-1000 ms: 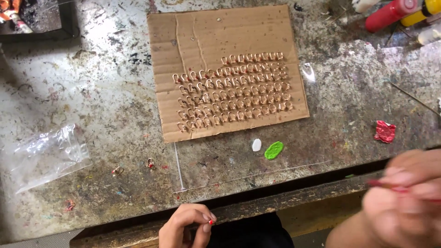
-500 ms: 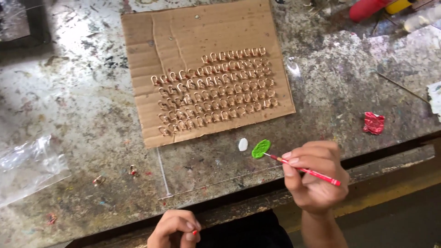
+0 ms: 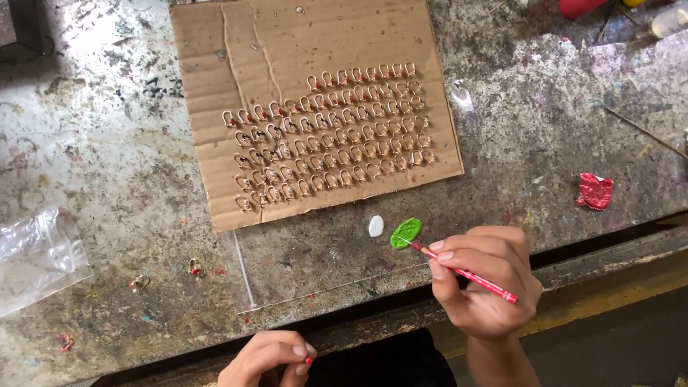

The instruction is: Applying red enamel to small gold earrings using a fine-tipped applicator tool at a jewelry workshop bench.

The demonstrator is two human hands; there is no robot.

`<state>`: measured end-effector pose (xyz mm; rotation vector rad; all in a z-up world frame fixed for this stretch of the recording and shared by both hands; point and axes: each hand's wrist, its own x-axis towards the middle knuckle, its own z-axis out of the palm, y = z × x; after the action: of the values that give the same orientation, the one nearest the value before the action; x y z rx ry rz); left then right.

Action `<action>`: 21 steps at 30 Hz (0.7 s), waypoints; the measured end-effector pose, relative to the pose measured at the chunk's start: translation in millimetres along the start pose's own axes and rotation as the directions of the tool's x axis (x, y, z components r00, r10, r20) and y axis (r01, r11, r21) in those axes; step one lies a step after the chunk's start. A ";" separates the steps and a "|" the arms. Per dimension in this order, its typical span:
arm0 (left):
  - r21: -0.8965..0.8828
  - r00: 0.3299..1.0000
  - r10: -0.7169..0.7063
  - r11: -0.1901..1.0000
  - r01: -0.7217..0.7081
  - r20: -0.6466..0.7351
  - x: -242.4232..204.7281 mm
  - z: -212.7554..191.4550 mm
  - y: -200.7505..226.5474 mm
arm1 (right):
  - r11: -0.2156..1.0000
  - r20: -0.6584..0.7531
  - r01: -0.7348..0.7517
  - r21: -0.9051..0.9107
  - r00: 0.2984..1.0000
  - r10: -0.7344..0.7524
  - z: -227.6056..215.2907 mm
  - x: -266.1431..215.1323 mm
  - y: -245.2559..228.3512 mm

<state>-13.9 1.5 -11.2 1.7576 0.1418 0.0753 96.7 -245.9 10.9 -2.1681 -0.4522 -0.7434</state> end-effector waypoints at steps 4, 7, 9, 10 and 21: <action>-0.053 0.997 0.044 0.998 -0.041 0.057 7.2 -2.1 7.3 | 1.000 0.002 -0.022 -0.004 1.000 0.022 -0.1 0.5 -0.9; -0.053 0.995 0.018 0.999 -0.013 0.094 9.0 -6.3 10.5 | 1.000 0.007 0.006 -0.014 1.000 -0.006 1.6 0.7 -1.5; -0.011 0.994 -0.036 0.999 0.037 0.104 8.1 -8.2 15.7 | 1.000 0.003 0.003 -0.012 1.000 -0.003 2.5 0.7 0.0; 0.032 0.990 -0.089 0.996 0.086 0.113 7.6 -9.1 18.4 | 1.000 -0.002 0.001 -0.011 1.000 -0.001 3.0 0.7 0.8; 0.026 0.998 0.069 0.997 -0.069 -0.013 10.8 2.8 4.6 | 1.000 0.001 -0.003 -0.021 1.000 0.003 6.0 -2.2 -0.4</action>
<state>-2.6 -0.6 -7.5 1.7881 0.0925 0.1361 97.0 -241.2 6.5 -2.1884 -0.4435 -0.7484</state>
